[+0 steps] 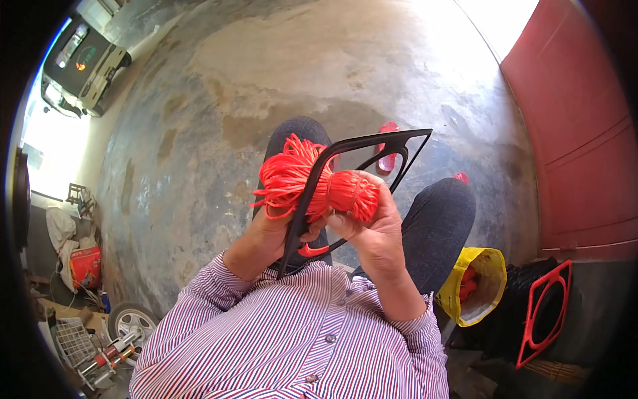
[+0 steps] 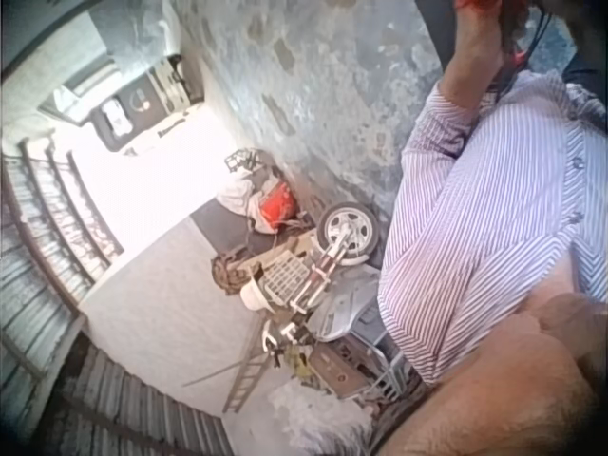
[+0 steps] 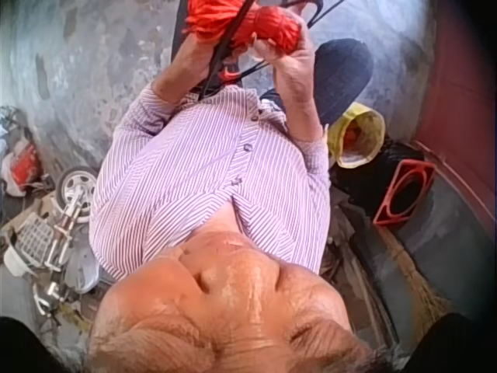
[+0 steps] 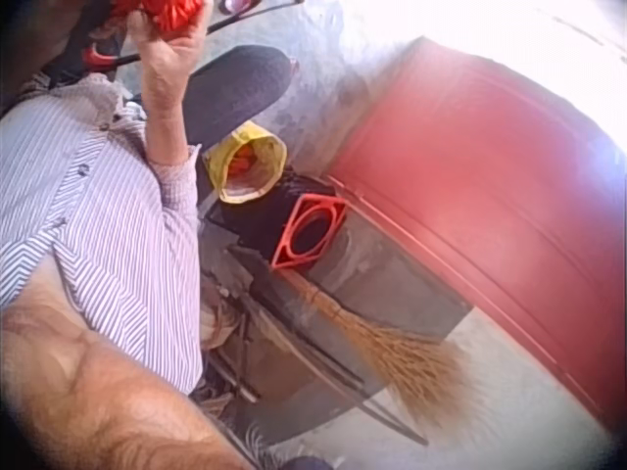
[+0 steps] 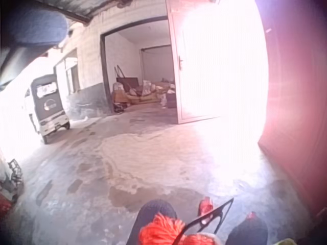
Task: Wrapping red plastic string around a black plastic furniture frame.
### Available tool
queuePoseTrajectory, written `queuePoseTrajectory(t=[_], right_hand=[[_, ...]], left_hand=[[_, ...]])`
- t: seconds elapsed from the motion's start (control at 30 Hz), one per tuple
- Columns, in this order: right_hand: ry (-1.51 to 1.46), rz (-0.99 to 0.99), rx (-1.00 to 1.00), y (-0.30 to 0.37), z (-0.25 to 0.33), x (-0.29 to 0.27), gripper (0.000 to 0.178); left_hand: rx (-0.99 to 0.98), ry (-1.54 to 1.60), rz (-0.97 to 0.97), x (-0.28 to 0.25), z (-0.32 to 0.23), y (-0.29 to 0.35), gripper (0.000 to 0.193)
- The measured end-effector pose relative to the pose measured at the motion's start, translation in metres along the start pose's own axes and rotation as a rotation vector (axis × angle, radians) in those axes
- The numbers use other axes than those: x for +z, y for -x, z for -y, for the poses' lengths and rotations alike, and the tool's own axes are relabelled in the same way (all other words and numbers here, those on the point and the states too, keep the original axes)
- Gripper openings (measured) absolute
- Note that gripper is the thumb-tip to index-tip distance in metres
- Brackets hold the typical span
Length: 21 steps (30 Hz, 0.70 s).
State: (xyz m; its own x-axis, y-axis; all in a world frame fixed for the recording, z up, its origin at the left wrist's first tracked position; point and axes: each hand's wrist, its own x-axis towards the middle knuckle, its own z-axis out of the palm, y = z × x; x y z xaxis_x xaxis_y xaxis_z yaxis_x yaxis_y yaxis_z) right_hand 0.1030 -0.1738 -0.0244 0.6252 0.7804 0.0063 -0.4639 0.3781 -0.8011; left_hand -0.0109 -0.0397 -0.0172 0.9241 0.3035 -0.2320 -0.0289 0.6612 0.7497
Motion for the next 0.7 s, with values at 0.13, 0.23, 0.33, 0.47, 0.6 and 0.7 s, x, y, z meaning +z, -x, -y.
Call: queuePoseTrajectory(t=[0.13,0.23,0.33,0.47,0.6,0.7], right_hand=[[-0.043,0.058,-0.143,-0.006,0.001,-0.01,0.059],[-0.167,0.001,-0.288,-0.016,0.015,-0.014,0.056],[-0.442,-0.1,-0.22,-0.016,0.03,-0.03,0.056],[-0.623,0.099,-0.208,-0.013,0.035,-0.067,0.053],[-0.582,0.255,-0.028,-0.006,0.025,-0.081,0.052],[-0.514,0.171,0.039,0.003,0.015,-0.076,0.054]], left_hand=[[0.011,0.094,0.041,-0.002,-0.001,0.003,0.038],[0.038,0.089,0.068,-0.004,-0.009,0.002,0.04],[0.143,0.154,0.103,-0.016,-0.003,0.002,0.056],[0.161,0.168,0.006,-0.032,-0.009,0.002,0.057],[0.215,0.195,0.011,-0.049,-0.014,0.004,0.05],[0.219,0.227,-0.01,-0.053,-0.015,0.006,0.047]])
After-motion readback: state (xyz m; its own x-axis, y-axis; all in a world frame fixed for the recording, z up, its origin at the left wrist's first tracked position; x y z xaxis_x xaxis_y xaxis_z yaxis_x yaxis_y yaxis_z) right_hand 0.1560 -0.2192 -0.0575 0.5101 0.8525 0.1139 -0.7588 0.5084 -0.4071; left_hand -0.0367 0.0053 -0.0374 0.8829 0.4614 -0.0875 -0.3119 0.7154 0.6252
